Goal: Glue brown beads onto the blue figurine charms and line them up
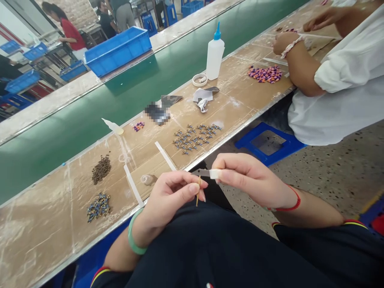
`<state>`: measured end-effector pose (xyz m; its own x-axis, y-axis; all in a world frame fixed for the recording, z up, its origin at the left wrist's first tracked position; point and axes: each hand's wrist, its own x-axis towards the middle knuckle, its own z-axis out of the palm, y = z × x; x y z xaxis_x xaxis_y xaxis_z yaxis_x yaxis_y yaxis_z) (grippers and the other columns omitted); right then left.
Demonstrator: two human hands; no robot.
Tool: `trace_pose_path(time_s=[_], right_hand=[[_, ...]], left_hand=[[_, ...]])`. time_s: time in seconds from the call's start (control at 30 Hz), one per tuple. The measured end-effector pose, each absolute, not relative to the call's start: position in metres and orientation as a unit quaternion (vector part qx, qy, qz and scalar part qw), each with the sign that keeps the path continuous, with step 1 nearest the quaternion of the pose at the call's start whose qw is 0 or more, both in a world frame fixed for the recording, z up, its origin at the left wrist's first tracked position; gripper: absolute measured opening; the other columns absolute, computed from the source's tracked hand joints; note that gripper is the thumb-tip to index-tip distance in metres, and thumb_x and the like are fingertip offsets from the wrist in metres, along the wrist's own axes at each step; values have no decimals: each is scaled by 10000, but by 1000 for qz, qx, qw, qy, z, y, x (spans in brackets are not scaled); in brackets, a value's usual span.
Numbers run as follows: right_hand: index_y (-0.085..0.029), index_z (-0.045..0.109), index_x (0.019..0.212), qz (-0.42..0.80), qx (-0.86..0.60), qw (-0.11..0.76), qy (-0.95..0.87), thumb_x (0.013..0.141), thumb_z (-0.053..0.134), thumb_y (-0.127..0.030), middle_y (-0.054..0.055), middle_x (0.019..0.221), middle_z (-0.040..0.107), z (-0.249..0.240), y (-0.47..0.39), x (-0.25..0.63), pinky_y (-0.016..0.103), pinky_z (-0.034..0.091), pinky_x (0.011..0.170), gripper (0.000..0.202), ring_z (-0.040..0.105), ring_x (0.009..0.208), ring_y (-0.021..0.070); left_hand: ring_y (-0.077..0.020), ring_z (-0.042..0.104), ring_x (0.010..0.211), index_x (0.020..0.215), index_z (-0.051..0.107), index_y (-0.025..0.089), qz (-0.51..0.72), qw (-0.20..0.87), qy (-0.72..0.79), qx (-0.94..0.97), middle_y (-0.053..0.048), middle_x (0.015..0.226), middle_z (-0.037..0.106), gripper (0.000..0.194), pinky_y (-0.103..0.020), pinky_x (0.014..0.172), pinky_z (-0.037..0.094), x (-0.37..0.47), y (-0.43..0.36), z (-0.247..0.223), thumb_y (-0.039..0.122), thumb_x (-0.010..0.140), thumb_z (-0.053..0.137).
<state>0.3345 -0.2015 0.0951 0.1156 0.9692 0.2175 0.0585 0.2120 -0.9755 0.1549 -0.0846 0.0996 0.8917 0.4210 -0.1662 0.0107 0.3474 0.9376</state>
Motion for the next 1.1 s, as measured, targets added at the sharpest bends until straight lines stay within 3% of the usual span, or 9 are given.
trace_pose_path(time_s=[0.3, 0.6, 0.8, 1.1], right_hand=[[-170, 586, 775, 347, -505, 531, -586, 979, 502, -234, -50, 635, 498, 102, -204, 334, 194, 342, 533, 230, 381, 542, 64], [-176, 579, 734, 394, -522, 525, -545, 968, 535, -327, -36, 635, 495, 105, -204, 334, 219, 334, 523, 282, 397, 558, 78], [-199, 530, 726, 341, -554, 626, -430, 1005, 547, -428, -48, 615, 440, 91, -205, 339, 250, 354, 562, 361, 383, 568, 94], [-178, 550, 769, 338, -534, 499, -593, 1018, 483, -360, -42, 628, 480, 102, -214, 336, 224, 287, 492, 316, 380, 535, 69]], left_hand=[[-111, 611, 576, 823, 799, 169, 171, 709, 206, 653, -36, 651, 738, 170, -210, 579, 512, 155, -89, 108, 336, 847, 778], [-131, 615, 540, 778, 773, 162, 193, 627, 231, 718, -51, 646, 738, 136, -231, 520, 500, 155, -93, 115, 280, 837, 741], [-132, 659, 560, 761, 767, 163, 187, 626, 213, 726, -51, 640, 746, 98, -208, 529, 506, 155, -93, 114, 212, 833, 722], [-121, 595, 535, 736, 765, 157, 188, 641, 259, 698, -60, 648, 737, 134, -216, 504, 455, 154, -95, 112, 281, 765, 805]])
